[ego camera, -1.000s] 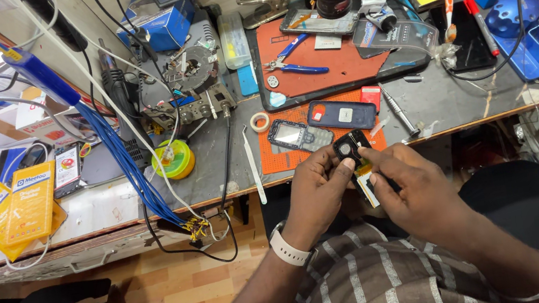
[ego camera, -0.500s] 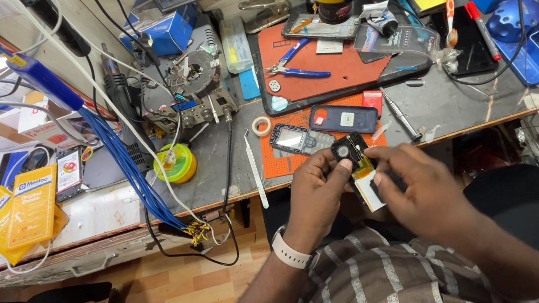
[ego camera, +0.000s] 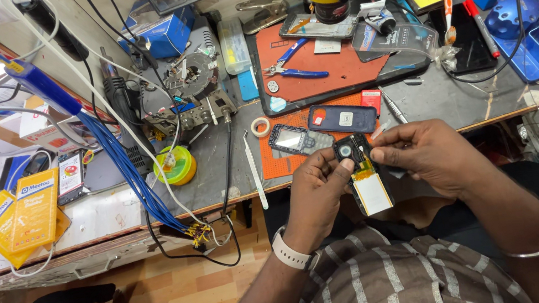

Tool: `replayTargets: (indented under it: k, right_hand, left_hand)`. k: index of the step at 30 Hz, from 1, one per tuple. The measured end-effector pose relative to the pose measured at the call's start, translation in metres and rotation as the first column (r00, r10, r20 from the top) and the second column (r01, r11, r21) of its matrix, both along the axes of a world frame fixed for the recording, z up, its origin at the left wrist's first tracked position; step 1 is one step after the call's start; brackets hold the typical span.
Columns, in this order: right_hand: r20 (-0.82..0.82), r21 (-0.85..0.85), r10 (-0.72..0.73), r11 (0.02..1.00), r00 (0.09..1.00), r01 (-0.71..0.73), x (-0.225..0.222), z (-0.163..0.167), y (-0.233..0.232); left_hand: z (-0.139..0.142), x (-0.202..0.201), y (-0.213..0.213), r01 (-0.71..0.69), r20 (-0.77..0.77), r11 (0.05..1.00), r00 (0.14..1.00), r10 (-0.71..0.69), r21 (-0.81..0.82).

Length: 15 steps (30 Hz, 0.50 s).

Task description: The person repairs a feature phone at a workbench. They pry open the phone's back cover, remove the battery, unscrew and lift the mainboard, work on the board with a soldering iron and tweezers, then reassemble the phone, insert the battery, close it, and press buttons to test the device.

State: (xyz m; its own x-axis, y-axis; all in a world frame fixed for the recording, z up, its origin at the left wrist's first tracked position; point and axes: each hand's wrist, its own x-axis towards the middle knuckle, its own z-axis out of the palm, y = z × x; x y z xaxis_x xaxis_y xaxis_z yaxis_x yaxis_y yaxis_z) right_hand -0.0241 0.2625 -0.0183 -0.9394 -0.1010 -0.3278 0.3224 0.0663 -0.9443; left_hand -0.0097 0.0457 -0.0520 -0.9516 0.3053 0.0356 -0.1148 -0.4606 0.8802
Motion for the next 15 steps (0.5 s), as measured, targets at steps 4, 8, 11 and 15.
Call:
replayTargets:
  k: [4,8,11,15]
  right_hand:
    - [0.043,-0.044,0.009,0.999,0.999,-0.007,-0.001,-0.001,-0.004]
    - [-0.014,-0.115,0.032,0.993,0.999,-0.033,0.002,0.005,-0.010]
    - [-0.036,-0.045,0.040,0.998,0.999,-0.042,0.008,0.012,-0.013]
    - [-0.013,0.058,0.033,0.998,0.999,-0.033,0.012,0.017,-0.019]
  left_hand:
    - [0.000,0.002,0.001,0.012,-0.038,1.000,0.999,-0.013,-0.020]
    - [0.001,0.003,0.003,-0.029,-0.056,0.998,0.998,0.026,-0.051]
    - [-0.001,0.003,0.005,-0.092,-0.073,0.984,0.994,0.081,-0.151]
    - [-0.007,0.002,0.008,-0.163,-0.094,0.956,0.985,0.144,-0.244]
